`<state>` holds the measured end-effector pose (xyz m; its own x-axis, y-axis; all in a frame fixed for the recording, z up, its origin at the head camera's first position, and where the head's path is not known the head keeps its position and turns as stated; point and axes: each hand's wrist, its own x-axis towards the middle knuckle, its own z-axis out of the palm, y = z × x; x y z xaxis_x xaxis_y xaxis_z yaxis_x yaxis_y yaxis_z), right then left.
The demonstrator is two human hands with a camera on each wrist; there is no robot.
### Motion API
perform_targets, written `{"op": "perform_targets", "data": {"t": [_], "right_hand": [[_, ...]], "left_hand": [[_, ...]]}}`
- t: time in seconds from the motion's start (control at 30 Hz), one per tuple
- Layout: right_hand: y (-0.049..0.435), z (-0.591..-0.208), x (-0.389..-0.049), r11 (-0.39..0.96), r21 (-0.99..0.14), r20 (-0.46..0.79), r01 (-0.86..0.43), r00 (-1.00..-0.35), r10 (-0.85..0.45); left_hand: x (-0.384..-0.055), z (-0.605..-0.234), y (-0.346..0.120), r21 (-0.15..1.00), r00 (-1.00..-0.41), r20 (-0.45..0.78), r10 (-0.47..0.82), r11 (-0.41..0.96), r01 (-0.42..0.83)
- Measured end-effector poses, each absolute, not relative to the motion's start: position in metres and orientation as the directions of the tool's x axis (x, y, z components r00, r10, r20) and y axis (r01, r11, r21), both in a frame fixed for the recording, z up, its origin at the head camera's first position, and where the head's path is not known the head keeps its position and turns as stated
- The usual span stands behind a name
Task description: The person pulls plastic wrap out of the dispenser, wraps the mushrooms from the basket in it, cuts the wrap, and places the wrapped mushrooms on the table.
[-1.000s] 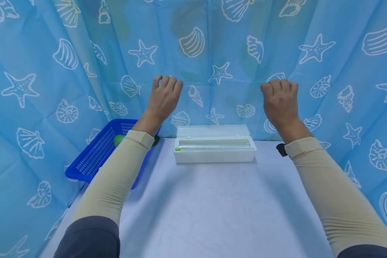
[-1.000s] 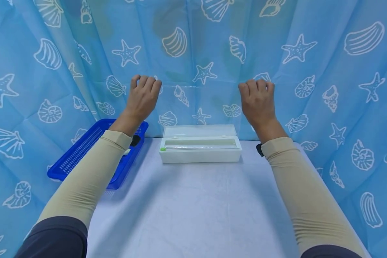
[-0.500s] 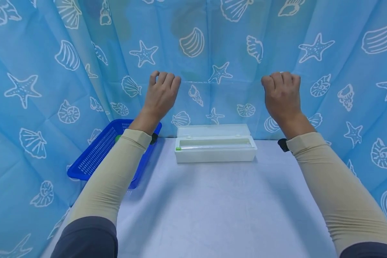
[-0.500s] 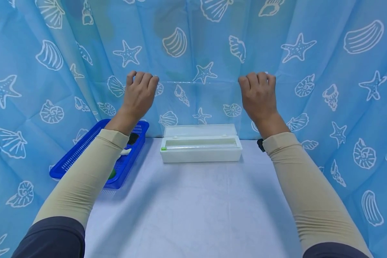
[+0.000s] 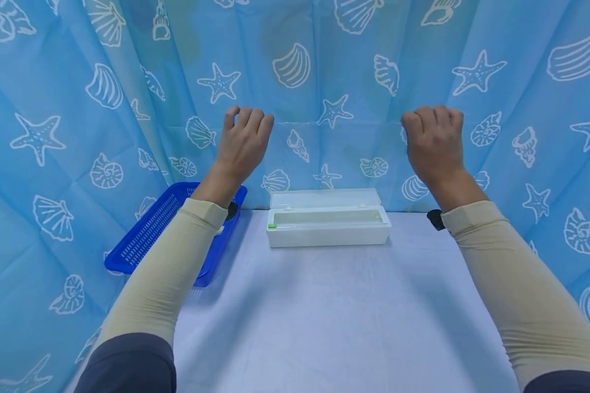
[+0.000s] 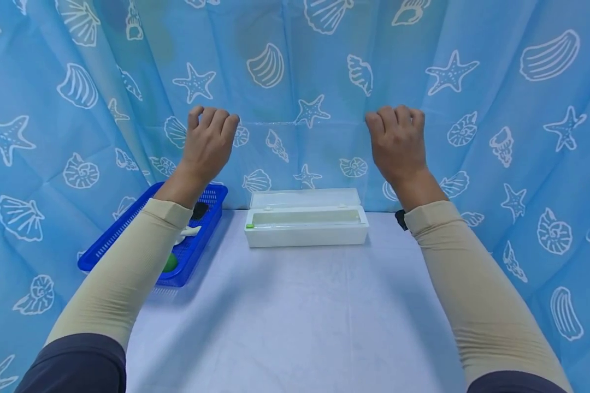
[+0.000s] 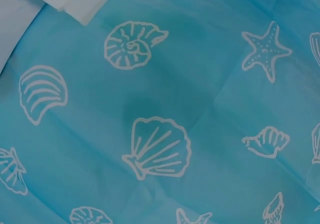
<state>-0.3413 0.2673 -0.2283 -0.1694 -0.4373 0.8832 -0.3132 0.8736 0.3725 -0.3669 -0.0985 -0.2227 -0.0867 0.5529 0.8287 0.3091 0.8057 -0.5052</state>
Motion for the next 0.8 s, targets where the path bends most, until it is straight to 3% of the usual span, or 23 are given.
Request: {"op": "perform_targets", "data": {"t": [0.23,0.4,0.53,0.67,0.8], "right_hand": [[0.282,-0.232,-0.328,0.826,0.404,0.851,-0.393,-0.170,-0.497],[0.295,-0.244,-0.306,0.772,0.431,0.843,-0.468,-0.096,-0.529],[0.300,-0.258,-0.280,0.723,0.430,0.857,-0.540,-0.009,-0.516],[0.302,-0.272,-0.252,0.679,0.436,0.856,-0.590,0.039,-0.516],[0.303,-0.290,-0.225,0.632,0.454,0.839,-0.629,0.064,-0.540]], "left_hand": [[-0.336,-0.232,-0.101,-0.551,-0.048,0.785,0.617,0.732,0.400],[-0.299,-0.246,-0.101,-0.564,-0.046,0.729,0.683,0.638,0.524],[-0.262,-0.264,-0.102,-0.522,-0.121,0.657,0.744,0.565,0.639],[-0.227,-0.289,-0.101,-0.450,-0.212,0.567,0.796,0.514,0.730],[-0.197,-0.312,-0.102,-0.366,-0.316,0.387,0.866,0.459,0.809]]}}
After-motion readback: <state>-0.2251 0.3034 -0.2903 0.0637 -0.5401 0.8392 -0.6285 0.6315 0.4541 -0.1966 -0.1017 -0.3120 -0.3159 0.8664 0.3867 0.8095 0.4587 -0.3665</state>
